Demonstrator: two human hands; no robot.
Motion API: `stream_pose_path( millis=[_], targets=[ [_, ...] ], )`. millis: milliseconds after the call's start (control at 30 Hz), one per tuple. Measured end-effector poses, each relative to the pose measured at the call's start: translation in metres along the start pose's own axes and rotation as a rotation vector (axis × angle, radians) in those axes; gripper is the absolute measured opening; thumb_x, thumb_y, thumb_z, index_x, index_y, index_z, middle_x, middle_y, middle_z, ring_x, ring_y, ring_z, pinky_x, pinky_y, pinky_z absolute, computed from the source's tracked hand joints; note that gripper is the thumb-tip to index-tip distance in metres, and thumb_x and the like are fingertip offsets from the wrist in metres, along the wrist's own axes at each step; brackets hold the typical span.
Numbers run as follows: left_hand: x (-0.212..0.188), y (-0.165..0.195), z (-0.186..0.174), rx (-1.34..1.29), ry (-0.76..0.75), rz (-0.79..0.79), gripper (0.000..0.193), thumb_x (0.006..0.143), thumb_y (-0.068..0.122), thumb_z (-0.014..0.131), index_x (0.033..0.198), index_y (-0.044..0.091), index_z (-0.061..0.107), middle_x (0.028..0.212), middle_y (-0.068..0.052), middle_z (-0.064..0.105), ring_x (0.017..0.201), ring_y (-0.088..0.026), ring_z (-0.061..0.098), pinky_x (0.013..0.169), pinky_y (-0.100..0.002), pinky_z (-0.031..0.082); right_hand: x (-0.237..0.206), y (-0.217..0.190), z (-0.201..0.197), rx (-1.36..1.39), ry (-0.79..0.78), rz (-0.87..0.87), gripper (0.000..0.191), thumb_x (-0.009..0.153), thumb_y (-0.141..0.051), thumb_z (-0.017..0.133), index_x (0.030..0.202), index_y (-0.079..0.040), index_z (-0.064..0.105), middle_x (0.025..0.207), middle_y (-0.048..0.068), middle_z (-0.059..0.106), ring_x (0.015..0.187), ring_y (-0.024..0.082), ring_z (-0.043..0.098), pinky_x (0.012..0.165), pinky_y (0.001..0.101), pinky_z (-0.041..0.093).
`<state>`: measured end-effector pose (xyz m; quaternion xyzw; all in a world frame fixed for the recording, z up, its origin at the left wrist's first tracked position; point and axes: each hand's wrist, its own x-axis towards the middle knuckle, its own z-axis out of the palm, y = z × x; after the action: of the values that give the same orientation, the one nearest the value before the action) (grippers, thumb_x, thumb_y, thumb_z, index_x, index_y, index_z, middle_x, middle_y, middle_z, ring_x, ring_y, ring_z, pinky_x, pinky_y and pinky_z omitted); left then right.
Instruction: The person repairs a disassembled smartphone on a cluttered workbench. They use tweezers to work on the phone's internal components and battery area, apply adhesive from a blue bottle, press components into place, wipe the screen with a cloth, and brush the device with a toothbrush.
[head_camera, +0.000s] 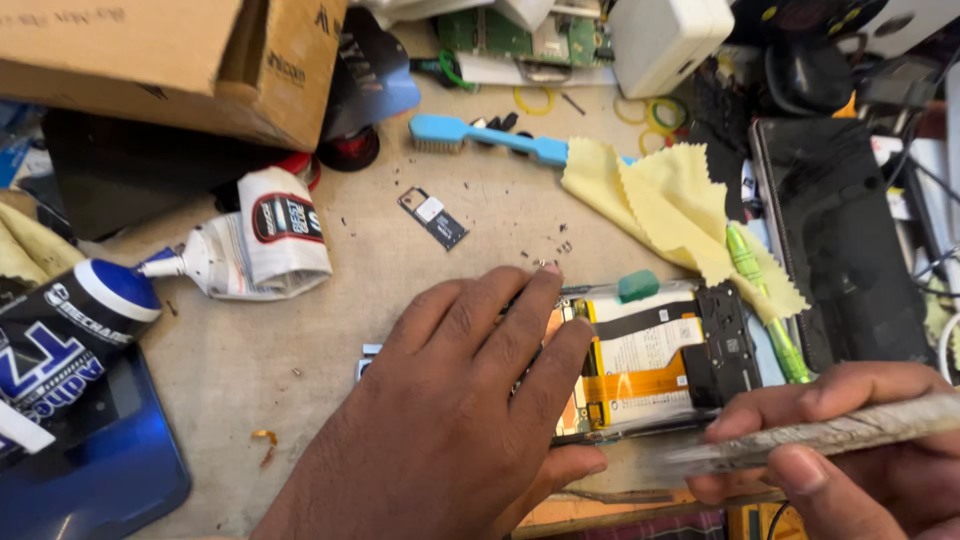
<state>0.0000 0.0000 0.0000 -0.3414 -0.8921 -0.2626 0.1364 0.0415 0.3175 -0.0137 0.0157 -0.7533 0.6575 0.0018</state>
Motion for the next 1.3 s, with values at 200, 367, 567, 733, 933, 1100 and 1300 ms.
stream_pose_path(
  millis=[200,367,567,733,933,1100,1300],
  targets=[
    [-0.002,0.000,0.005,-0.006,0.094,0.013,0.069,0.092,0.053,0.066,0.128,-0.006,0.059,0.139,-0.029,0.057,0.132,-0.041,0.051,0.109,-0.053,0.040,-0.005,-0.008,0.021,-0.090,0.040,-0.051,0.021,0.099,0.003,0.059,0.114,-0.005,0.045,0.105,0.030,0.070,0.092,0.037,0.083,0.081,0.0478,0.066],
    [-0.001,-0.002,0.006,-0.010,0.064,0.015,0.070,0.091,0.054,0.067,0.127,-0.006,0.060,0.138,-0.030,0.057,0.131,-0.041,0.052,0.107,-0.053,0.040,-0.006,-0.010,0.028,-0.186,0.074,-0.042,0.021,0.100,0.000,0.059,0.113,-0.002,0.044,0.104,0.029,0.072,0.093,0.036,0.084,0.081,0.0455,0.065],
    [-0.002,-0.002,0.007,-0.026,0.074,0.012,0.069,0.091,0.054,0.067,0.126,-0.005,0.062,0.138,-0.029,0.057,0.131,-0.041,0.052,0.107,-0.053,0.041,-0.003,-0.005,0.026,-0.187,0.050,-0.077,0.018,0.101,-0.002,0.060,0.108,-0.002,0.044,0.103,0.029,0.072,0.091,0.035,0.084,0.078,0.0413,0.067],
    [-0.002,-0.003,0.008,-0.032,0.087,0.020,0.069,0.092,0.055,0.067,0.126,-0.005,0.062,0.137,-0.029,0.057,0.131,-0.040,0.052,0.107,-0.053,0.041,-0.006,-0.001,0.018,-0.271,0.054,-0.012,0.017,0.101,-0.002,0.060,0.104,0.000,0.044,0.103,0.029,0.074,0.088,0.035,0.083,0.076,0.0404,0.066],
    [-0.003,-0.003,0.008,-0.056,0.090,0.017,0.067,0.092,0.053,0.068,0.125,-0.005,0.062,0.137,-0.029,0.057,0.131,-0.041,0.052,0.107,-0.054,0.040,-0.011,0.003,0.014,-0.119,0.074,0.115,0.013,0.102,0.001,0.058,0.104,0.004,0.046,0.108,0.034,0.073,0.092,0.042,0.081,0.080,0.0507,0.066],
    [-0.002,0.000,0.003,-0.108,0.110,-0.004,0.063,0.091,0.048,0.070,0.126,-0.004,0.062,0.138,-0.028,0.057,0.132,-0.041,0.051,0.109,-0.053,0.039,-0.011,0.006,0.010,0.027,0.048,0.134,0.008,0.102,0.004,0.057,0.102,0.006,0.049,0.111,0.037,0.070,0.096,0.046,0.079,0.080,0.0556,0.065],
    [0.000,0.003,0.003,-0.115,0.098,-0.056,0.056,0.086,0.036,0.070,0.126,-0.002,0.062,0.138,-0.027,0.057,0.132,-0.039,0.052,0.110,-0.052,0.039,-0.013,0.007,0.009,-0.016,0.109,0.197,0.014,0.101,0.006,0.057,0.107,0.004,0.044,0.111,0.039,0.070,0.096,0.048,0.079,0.080,0.0572,0.065]
  ],
)
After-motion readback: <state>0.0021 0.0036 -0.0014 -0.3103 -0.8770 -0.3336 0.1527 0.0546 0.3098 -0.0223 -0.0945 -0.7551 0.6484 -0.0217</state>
